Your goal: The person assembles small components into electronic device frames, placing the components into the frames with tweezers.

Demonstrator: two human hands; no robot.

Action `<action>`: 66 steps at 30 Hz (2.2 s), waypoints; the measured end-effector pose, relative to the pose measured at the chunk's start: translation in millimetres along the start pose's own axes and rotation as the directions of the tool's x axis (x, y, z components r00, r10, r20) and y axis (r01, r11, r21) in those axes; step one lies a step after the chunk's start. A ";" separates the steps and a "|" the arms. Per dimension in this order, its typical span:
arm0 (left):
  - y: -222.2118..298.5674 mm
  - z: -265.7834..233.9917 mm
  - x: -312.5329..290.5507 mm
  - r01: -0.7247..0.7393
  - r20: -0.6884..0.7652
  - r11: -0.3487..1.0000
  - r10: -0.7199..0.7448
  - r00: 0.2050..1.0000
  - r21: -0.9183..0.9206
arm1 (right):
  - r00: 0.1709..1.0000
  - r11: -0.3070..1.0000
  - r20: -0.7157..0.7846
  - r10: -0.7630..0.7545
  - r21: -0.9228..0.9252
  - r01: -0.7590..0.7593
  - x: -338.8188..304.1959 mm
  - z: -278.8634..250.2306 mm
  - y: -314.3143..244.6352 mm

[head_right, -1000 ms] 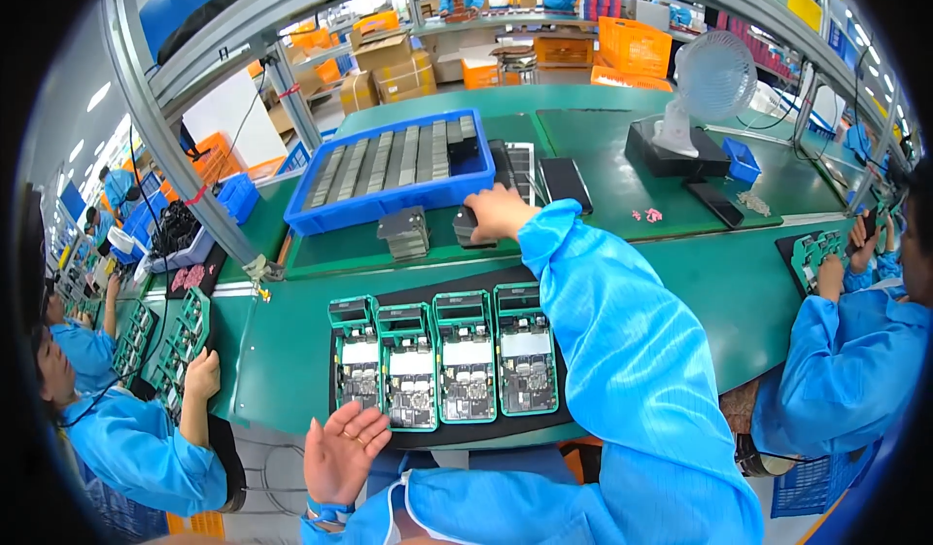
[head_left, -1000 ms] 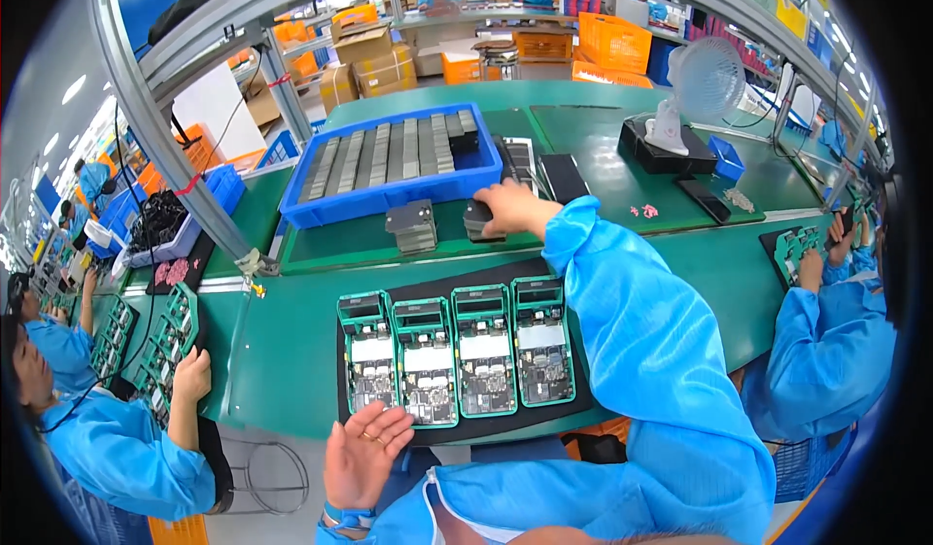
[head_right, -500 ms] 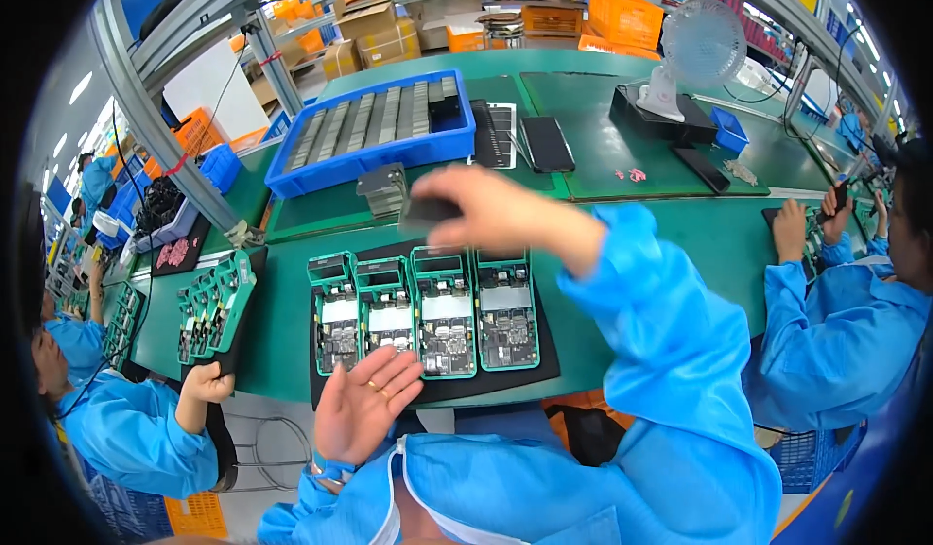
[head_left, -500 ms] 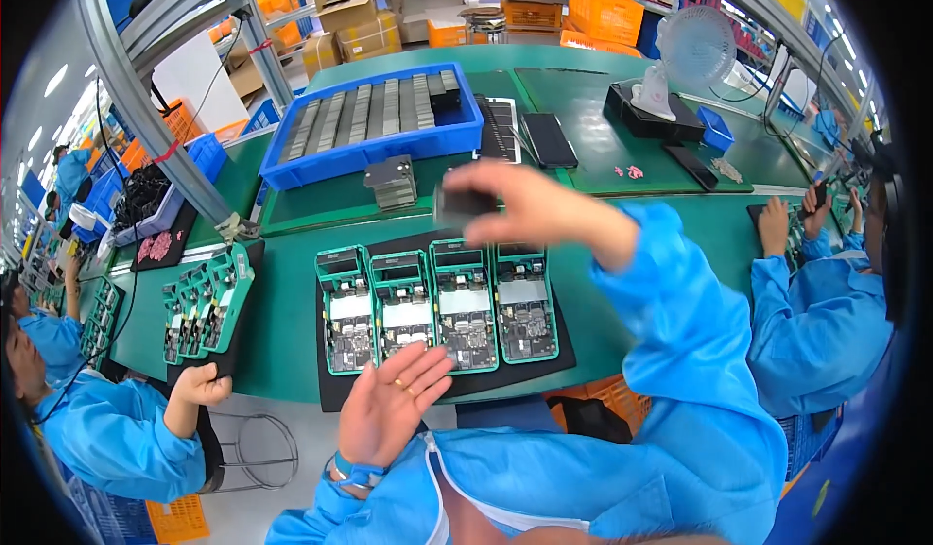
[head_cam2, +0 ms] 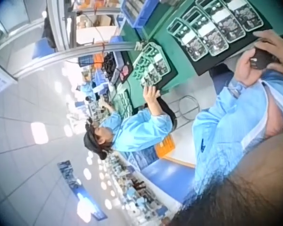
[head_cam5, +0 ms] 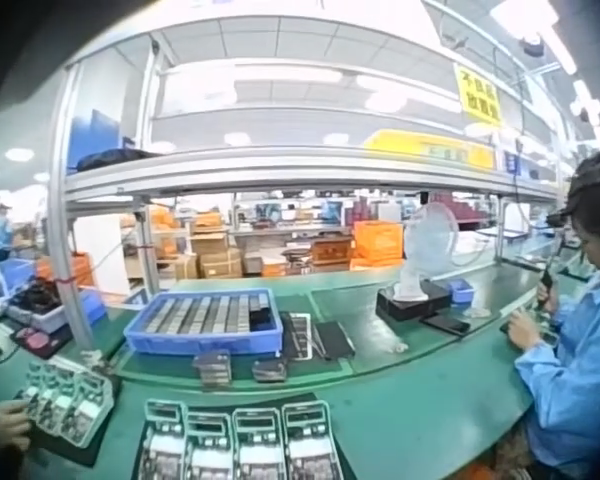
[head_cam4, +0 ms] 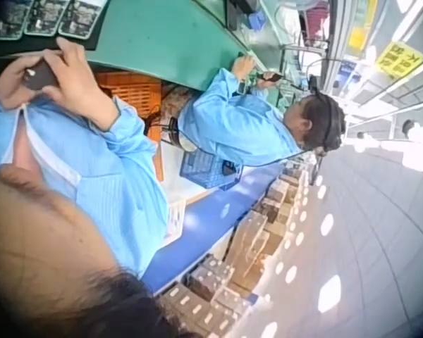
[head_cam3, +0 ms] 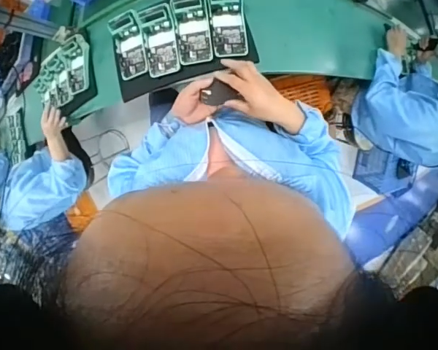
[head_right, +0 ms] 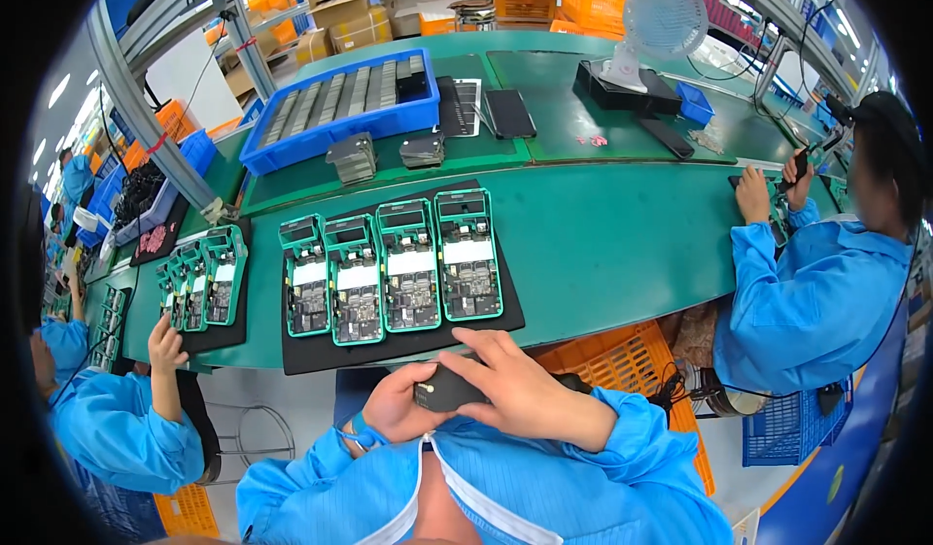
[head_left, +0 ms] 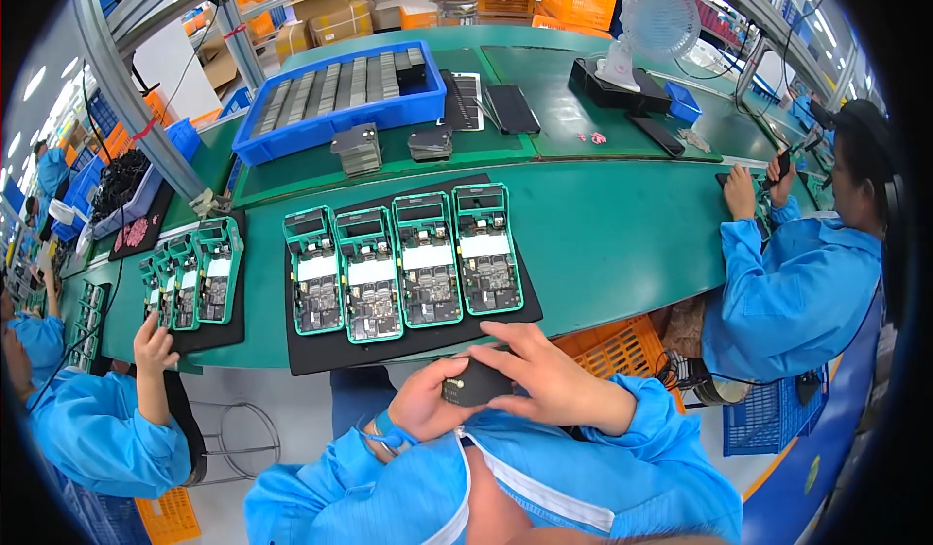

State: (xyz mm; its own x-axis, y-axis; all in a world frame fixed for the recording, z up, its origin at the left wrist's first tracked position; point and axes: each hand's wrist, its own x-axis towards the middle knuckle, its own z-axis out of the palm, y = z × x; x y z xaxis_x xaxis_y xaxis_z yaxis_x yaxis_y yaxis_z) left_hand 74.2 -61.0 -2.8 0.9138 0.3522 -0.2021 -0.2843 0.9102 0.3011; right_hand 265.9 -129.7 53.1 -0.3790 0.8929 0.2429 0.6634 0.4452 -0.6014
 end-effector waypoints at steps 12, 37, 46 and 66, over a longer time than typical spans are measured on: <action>0.7 2.5 -9.1 -0.046 -0.149 0.999 0.046 0.988 0.000 | 0.986 0.963 0.073 -0.149 -0.215 0.162 -5.0 -3.0 18.1; 18.1 -6.4 -21.4 -0.210 -0.117 0.978 0.209 0.971 0.010 | 0.989 0.893 -0.073 -0.126 -0.443 0.081 35.6 -8.6 55.0; 18.4 -6.2 -27.9 -0.260 -0.187 0.965 0.251 0.950 -0.022 | 0.965 0.957 0.117 -0.235 -0.148 0.251 41.4 5.7 37.9; 24.6 -9.6 -62.3 -0.366 -0.208 0.930 0.355 0.911 -0.016 | 0.993 0.878 0.053 -0.110 -0.463 0.122 79.7 13.6 43.1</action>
State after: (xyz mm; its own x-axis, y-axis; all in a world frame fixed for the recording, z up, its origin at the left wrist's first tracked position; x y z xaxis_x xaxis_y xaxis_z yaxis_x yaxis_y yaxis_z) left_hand 7.5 -58.5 8.2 0.6715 0.6896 -0.2711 -0.6039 0.7213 0.3390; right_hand 255.5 -40.3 36.2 -0.4834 0.8338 0.2665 0.8350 0.5306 -0.1457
